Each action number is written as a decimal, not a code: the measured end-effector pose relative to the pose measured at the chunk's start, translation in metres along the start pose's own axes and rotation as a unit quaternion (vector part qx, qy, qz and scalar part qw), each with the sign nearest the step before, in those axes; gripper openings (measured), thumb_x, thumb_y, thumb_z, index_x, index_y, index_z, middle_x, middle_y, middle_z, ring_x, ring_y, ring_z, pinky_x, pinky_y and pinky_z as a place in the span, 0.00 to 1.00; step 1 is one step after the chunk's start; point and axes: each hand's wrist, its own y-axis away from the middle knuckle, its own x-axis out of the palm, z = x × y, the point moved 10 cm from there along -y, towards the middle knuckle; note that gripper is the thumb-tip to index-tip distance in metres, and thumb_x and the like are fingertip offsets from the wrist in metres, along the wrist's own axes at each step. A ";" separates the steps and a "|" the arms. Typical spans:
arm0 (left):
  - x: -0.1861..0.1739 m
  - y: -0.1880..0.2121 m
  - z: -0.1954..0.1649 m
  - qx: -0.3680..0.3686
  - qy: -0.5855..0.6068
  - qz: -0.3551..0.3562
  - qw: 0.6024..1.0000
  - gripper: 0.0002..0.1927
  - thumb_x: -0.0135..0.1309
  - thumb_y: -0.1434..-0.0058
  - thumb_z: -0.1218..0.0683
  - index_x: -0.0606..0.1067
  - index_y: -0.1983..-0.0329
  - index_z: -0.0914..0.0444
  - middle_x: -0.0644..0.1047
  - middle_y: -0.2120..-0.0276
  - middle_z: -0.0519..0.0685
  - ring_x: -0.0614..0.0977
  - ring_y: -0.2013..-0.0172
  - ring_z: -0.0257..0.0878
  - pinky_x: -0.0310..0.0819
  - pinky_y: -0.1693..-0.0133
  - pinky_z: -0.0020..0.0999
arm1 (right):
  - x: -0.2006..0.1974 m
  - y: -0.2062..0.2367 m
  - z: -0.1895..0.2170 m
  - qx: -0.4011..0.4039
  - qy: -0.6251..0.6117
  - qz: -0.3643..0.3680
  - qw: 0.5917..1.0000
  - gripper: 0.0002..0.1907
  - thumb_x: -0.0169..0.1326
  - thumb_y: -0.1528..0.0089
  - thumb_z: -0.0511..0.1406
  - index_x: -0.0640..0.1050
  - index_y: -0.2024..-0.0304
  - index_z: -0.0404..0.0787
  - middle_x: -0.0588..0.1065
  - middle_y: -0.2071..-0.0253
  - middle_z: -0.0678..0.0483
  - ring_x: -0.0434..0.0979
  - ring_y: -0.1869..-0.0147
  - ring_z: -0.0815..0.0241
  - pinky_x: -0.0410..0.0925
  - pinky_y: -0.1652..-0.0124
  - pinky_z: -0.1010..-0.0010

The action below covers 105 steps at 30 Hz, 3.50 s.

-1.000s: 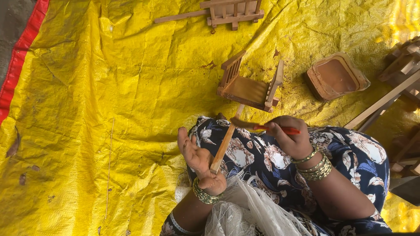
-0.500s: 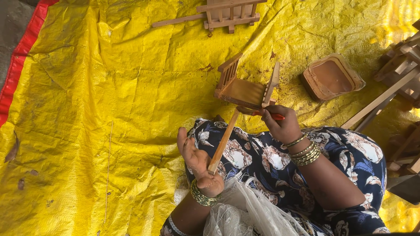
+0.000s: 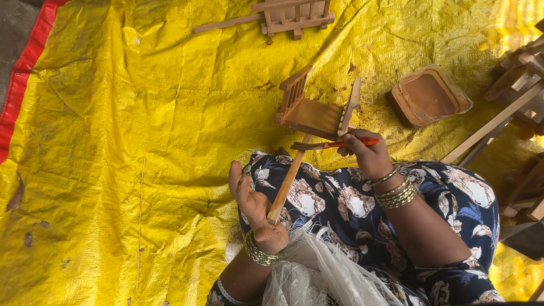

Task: The person sits on a yellow tarp on the ground and applies a brown coating to small wooden chair frames using a paintbrush. They hold each chair steady with one hand, brush its seat, back and edges, rotate the chair to reach other sides, and work through several chairs one at a time, dipping the brush toward a container between pieces.

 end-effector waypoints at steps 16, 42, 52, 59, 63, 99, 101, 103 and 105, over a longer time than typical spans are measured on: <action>-0.001 0.003 0.012 -0.046 -0.025 -0.021 0.998 0.57 0.22 0.37 0.16 0.43 0.18 0.58 0.43 0.18 0.59 0.46 0.19 0.55 0.36 0.23 0.54 | 0.040 0.110 0.114 -0.137 -0.050 0.101 0.984 0.12 0.49 0.31 0.34 0.80 0.64 0.33 0.82 0.68 0.47 0.83 0.67 0.61 0.74 0.66 0.72; -0.009 0.007 0.018 -0.045 -0.034 -0.079 0.995 0.60 0.20 0.41 0.14 0.28 0.19 0.55 0.35 0.18 0.56 0.44 0.19 0.59 0.34 0.23 0.62 | 0.026 0.131 0.152 -0.228 0.139 -0.008 0.964 0.12 0.52 0.31 0.36 0.80 0.66 0.35 0.82 0.67 0.47 0.84 0.65 0.57 0.75 0.63 0.70; -0.007 0.003 0.020 -0.051 -0.032 -0.080 0.995 0.61 0.21 0.42 0.13 0.27 0.19 0.55 0.34 0.18 0.55 0.43 0.19 0.58 0.31 0.23 0.62 | 0.053 0.181 0.158 -0.392 0.066 0.063 0.915 0.09 0.50 0.32 0.33 0.79 0.58 0.34 0.81 0.63 0.48 0.84 0.60 0.57 0.75 0.57 0.68; -0.005 0.002 0.019 -0.048 -0.045 -0.085 0.994 0.61 0.20 0.42 0.13 0.29 0.19 0.55 0.36 0.18 0.55 0.45 0.19 0.58 0.33 0.23 0.62 | 0.033 0.167 0.141 -0.307 0.144 -0.012 0.941 0.09 0.51 0.35 0.32 0.79 0.57 0.33 0.80 0.61 0.46 0.84 0.60 0.55 0.75 0.58 0.68; 0.000 0.001 0.016 -0.048 -0.035 -0.063 0.996 0.61 0.20 0.42 0.13 0.29 0.19 0.55 0.35 0.18 0.55 0.43 0.19 0.58 0.32 0.23 0.62 | 0.044 0.182 0.148 -0.382 0.052 0.076 0.919 0.11 0.51 0.33 0.34 0.79 0.54 0.33 0.80 0.62 0.49 0.83 0.61 0.59 0.75 0.56 0.67; 0.012 -0.012 -0.008 0.046 0.056 -0.052 0.996 0.39 0.39 0.28 0.27 0.56 0.25 0.56 0.50 0.22 0.55 0.57 0.25 0.50 0.56 0.29 0.48 | -0.084 0.103 -0.031 -0.067 -0.216 -0.189 0.956 0.19 0.48 0.29 0.38 0.75 0.43 0.28 0.80 0.54 0.43 0.80 0.53 0.57 0.73 0.51 0.67; 0.014 -0.013 -0.008 0.045 0.049 -0.051 0.996 0.39 0.38 0.27 0.28 0.57 0.25 0.57 0.51 0.23 0.55 0.58 0.25 0.51 0.57 0.30 0.47 | -0.086 0.101 -0.034 -0.069 -0.234 -0.187 0.951 0.19 0.48 0.28 0.37 0.75 0.43 0.27 0.79 0.54 0.43 0.80 0.52 0.57 0.72 0.50 0.67; 0.015 -0.015 -0.009 0.049 0.040 -0.053 0.997 0.38 0.36 0.26 0.28 0.57 0.26 0.57 0.52 0.23 0.56 0.59 0.26 0.51 0.57 0.30 0.46 | -0.088 0.101 -0.034 -0.081 -0.227 -0.184 0.953 0.19 0.48 0.28 0.37 0.75 0.43 0.27 0.79 0.54 0.43 0.80 0.52 0.57 0.72 0.50 0.67; 0.017 -0.016 -0.011 0.055 0.030 -0.054 0.997 0.37 0.35 0.25 0.29 0.57 0.26 0.58 0.53 0.24 0.56 0.60 0.26 0.51 0.59 0.31 0.46 | -0.089 0.102 -0.037 -0.077 -0.230 -0.188 0.952 0.19 0.47 0.28 0.37 0.75 0.43 0.27 0.79 0.54 0.43 0.80 0.52 0.56 0.72 0.50 0.67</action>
